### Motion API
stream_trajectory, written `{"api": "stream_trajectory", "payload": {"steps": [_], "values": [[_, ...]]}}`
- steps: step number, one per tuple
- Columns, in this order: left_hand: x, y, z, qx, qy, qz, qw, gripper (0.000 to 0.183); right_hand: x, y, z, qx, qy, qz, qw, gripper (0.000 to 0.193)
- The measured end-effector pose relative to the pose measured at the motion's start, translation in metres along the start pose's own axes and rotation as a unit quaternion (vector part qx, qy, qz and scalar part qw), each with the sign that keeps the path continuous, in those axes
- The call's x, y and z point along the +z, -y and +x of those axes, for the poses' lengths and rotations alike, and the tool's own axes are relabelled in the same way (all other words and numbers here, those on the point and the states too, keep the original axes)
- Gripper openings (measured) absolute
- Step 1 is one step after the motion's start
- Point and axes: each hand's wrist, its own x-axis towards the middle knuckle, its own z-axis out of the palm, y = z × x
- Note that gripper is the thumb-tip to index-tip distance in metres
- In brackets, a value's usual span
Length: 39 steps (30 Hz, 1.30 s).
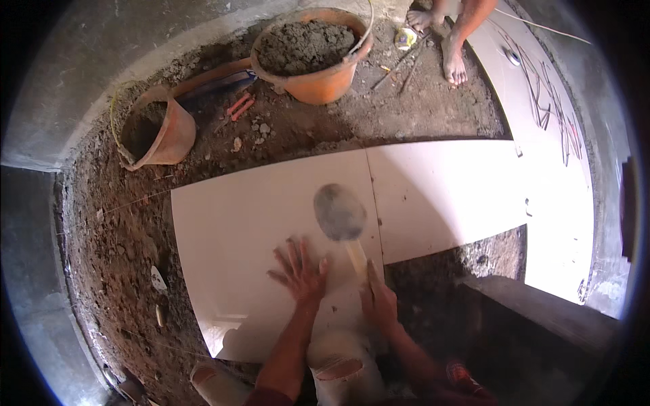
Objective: The person applies adhesive to a large tile with a trowel, then places the tile onto a prepared floor surface. They use a rubber mallet to tap the tile into position and adjust alignment.
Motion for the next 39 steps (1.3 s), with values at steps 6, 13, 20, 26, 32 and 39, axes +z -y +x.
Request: {"api": "stream_trajectory", "payload": {"steps": [6,13,20,26,32,39], "values": [[0.002,0.004,-0.001,-0.005,0.001,-0.023,1.0,0.081,-0.006,0.002,0.007,0.112,0.119,-0.089,0.982,0.056],[0.0,0.001,0.007,0.036,-0.116,-0.057,0.991,0.079,0.008,-0.007,-0.01,0.046,-0.017,-0.043,0.998,0.053],[0.026,0.018,-0.003,0.053,-0.223,-0.098,0.969,0.074,0.05,0.004,-0.063,0.064,-0.002,0.048,0.997,0.052],[-0.05,0.085,-0.038,0.074,0.096,-0.584,0.803,0.081,0.046,0.122,-0.08,0.083,0.106,0.095,0.986,0.049],[-0.19,0.217,-0.159,0.039,0.014,-0.885,0.464,0.051,0.081,0.316,-0.11,-0.043,0.317,-0.087,0.943,0.029],[-0.315,0.483,-0.367,-0.571,-0.035,-0.741,0.352,0.044,0.035,0.516,-0.232,-0.09,0.282,-0.078,0.952,0.029]]}}
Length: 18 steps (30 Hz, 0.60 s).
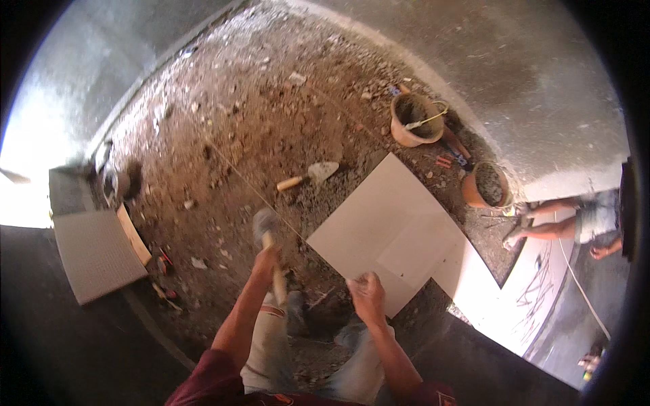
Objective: The person applies adhesive to a large tile with a trowel, then places the tile onto a prepared floor surface. They use a rubber mallet to tap the tile into position and adjust alignment.
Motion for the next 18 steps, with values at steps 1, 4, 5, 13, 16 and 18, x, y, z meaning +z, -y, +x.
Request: {"api": "stream_trajectory", "payload": {"steps": [1,4,5,13,16,18], "values": [[-0.052,-0.011,-0.021,0.042,-0.028,0.015,0.999,0.046,-0.014,0.02,-0.011,0.067,0.0,0.029,0.997,0.03],[-0.192,-0.041,-0.098,0.031,-0.118,0.016,0.992,0.047,-0.064,0.049,-0.027,0.228,-0.046,0.158,0.96,0.036],[-0.229,-0.049,-0.123,0.028,-0.147,0.006,0.989,0.047,-0.08,0.049,-0.03,0.276,-0.064,0.293,0.913,0.039],[-0.338,-0.142,-0.258,-0.019,-0.23,0.085,0.969,0.045,-0.12,0.039,-0.011,0.44,-0.112,0.374,0.808,0.04],[-0.311,-0.187,-0.252,-0.021,-0.219,0.13,0.967,0.045,-0.113,0.053,0.05,0.414,-0.129,0.338,0.835,0.04],[-0.279,-0.224,-0.23,-0.019,-0.204,0.16,0.966,0.044,-0.111,0.059,0.131,0.461,-0.118,0.352,0.806,0.041]]}}
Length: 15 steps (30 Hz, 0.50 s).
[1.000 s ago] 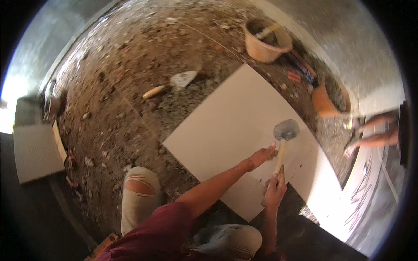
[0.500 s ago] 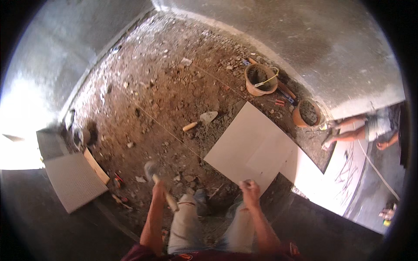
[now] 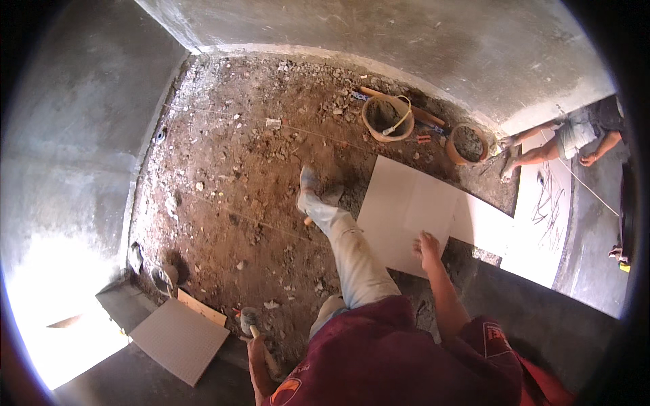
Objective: The person applies adhesive to a large tile with a trowel, then places the tile onto a prepared floor surface. They use a rubber mallet to tap the tile into position and adjust alignment.
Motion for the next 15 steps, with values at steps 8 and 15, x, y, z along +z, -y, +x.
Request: {"api": "stream_trajectory", "payload": {"steps": [8,15], "values": [[0.187,-0.323,0.043,0.068,0.011,0.228,0.971,0.043,0.226,0.309,0.352,-0.185,-0.209,-0.076,0.957,0.078],[0.268,-0.515,0.021,0.033,-0.027,0.369,0.929,0.042,0.256,0.37,0.51,-0.148,-0.255,-0.079,0.952,0.066]]}}
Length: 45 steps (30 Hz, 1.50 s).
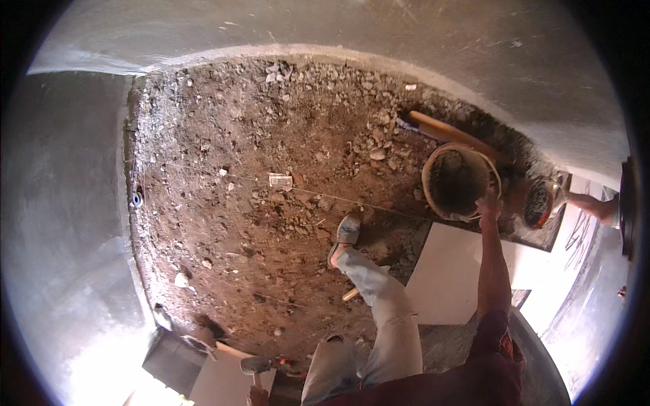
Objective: The person applies adhesive to a large tile with a trowel, then places the tile onto a prepared floor surface. They use a rubber mallet to tap the tile into position and adjust alignment.
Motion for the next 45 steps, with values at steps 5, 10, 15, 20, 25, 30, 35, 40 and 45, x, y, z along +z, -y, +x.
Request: {"api": "stream_trajectory", "payload": {"steps": [5,10,15,20,25,30,35,40,45], "values": [[-0.02,-0.098,-0.003,0.013,-0.003,0.073,0.997,0.041,0.045,0.029,-0.055,-0.016,-0.044,0.011,0.999,0.051],[-0.046,-0.147,0.0,0.045,0.005,0.093,0.995,0.04,0.101,0.097,-0.123,0.086,0.095,-0.05,0.991,0.047],[-0.089,-0.165,0.009,0.078,0.018,0.096,0.992,0.04,0.144,0.233,-0.215,0.073,0.158,0.116,0.978,0.035],[-0.135,-0.184,0.025,0.103,0.024,0.121,0.987,0.039,0.177,0.335,-0.288,0.079,0.229,0.268,0.933,0.027],[-0.192,-0.22,0.069,0.135,0.022,0.201,0.97,0.039,0.285,0.386,-0.367,0.077,0.325,0.378,0.863,0.021],[-0.248,-0.25,0.118,0.156,0.002,0.275,0.949,0.039,0.415,0.425,-0.449,-0.021,0.241,0.209,0.948,0.036],[-0.287,-0.273,0.149,0.164,-0.032,0.334,0.928,0.039,0.488,0.407,-0.467,0.045,0.383,0.236,0.892,0.061],[-0.331,-0.323,0.159,0.196,-0.051,0.421,0.884,0.038,0.478,0.28,-0.456,-0.046,0.336,0.366,0.867,0.055],[-0.302,-0.432,0.153,0.275,-0.058,0.519,0.807,0.038,0.325,0.012,-0.46,0.212,0.04,0.291,0.932,0.047]]}}
